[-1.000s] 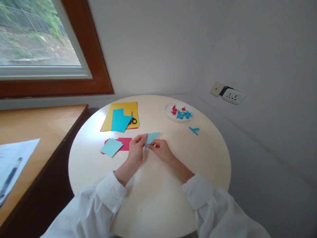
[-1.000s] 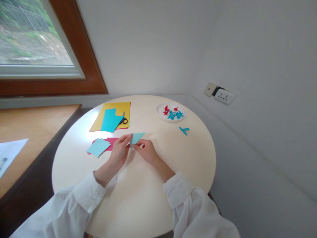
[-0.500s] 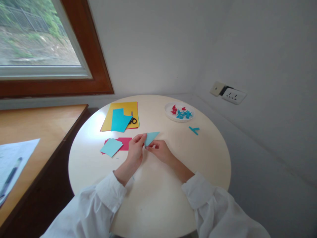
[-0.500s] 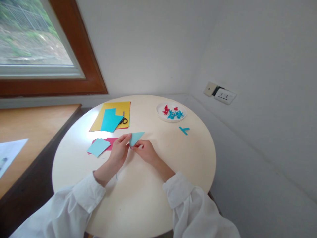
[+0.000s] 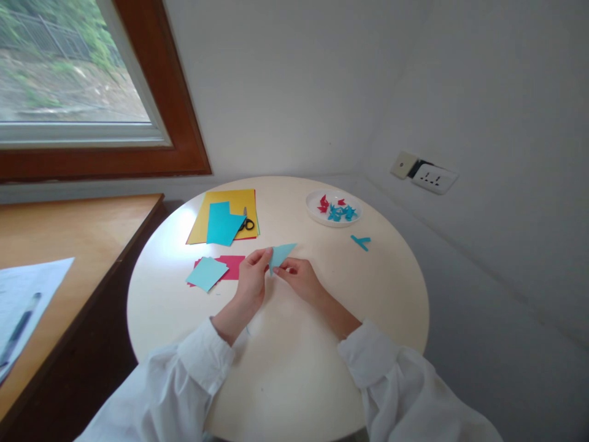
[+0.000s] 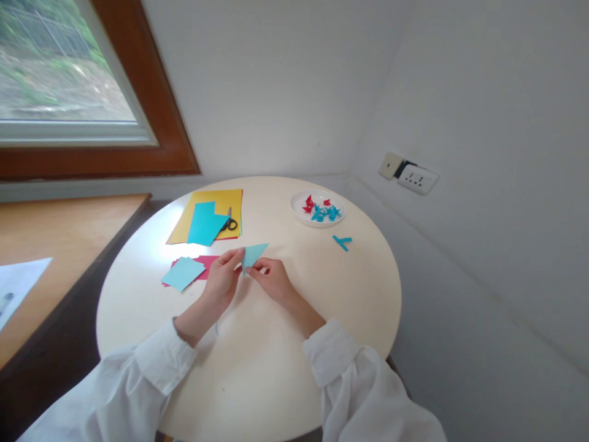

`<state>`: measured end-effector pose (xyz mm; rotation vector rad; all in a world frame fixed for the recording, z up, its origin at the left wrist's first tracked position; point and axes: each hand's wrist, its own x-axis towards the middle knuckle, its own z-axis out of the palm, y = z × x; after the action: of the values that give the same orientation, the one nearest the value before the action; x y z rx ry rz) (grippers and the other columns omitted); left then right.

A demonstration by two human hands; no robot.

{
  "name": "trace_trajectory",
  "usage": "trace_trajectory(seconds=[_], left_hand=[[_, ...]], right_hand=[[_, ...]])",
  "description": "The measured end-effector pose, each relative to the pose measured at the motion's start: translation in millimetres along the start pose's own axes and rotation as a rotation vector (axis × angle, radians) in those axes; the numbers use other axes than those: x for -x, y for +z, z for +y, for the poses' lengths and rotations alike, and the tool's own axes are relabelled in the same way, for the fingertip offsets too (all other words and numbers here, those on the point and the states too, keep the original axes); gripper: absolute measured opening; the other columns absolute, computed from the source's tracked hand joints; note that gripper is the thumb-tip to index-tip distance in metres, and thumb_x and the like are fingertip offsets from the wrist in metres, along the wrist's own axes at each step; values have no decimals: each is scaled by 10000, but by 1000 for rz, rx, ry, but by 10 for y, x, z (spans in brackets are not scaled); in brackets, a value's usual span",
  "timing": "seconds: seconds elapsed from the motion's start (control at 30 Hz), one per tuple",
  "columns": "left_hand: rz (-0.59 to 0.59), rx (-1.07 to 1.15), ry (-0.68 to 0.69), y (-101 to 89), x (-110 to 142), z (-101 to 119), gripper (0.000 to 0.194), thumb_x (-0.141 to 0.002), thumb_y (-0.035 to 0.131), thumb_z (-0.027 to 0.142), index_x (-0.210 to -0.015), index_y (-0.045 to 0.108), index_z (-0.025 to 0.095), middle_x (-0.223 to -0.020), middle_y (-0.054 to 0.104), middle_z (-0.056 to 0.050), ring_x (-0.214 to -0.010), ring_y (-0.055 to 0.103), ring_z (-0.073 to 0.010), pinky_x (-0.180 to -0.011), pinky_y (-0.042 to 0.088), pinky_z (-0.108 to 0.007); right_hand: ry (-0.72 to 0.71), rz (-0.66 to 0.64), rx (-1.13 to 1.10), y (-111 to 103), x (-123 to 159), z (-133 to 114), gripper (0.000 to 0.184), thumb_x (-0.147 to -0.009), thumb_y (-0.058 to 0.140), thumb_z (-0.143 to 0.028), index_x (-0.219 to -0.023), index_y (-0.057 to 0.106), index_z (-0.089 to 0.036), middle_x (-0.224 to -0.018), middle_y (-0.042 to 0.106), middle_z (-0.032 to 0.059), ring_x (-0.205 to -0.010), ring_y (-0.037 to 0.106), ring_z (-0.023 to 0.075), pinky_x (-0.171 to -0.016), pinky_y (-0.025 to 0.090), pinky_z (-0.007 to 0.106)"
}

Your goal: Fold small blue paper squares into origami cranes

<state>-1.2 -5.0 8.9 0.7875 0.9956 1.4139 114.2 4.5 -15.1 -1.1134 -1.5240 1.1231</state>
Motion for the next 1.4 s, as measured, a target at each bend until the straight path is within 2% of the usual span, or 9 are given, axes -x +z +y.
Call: trace_trajectory(seconds=[0.23,1.03,1.4], left_hand=[[16,9,-13,9,0,-1,186,-602,698,318,-649,635,150,-635,571,15,-602,483,-92,-590,374,-230],[23,27,-16,13,-5,-1,217,-576,715,330,-642,625,143,-628,577,12,-592,486,-90,-592,367,-234],[7,16,-12,6,-7,-11,189,-602,702,319,-646,630,151,-630,588,11,-599,502,-97,-611,375,-240]], right_hand=[[32,58,-65,-24,-25,7,230,-630,625,-365,-531,547,-174,-543,546,-27,-533,473,106,-550,375,244],[0,167,-110,-44,-45,40,240,-654,616,-401,-608,594,-167,-621,600,11,-589,509,129,-592,409,259],[-27,250,-86,-54,-41,12,256,-654,618,-400,-556,545,-175,-561,543,-15,-545,472,114,-540,380,245]])
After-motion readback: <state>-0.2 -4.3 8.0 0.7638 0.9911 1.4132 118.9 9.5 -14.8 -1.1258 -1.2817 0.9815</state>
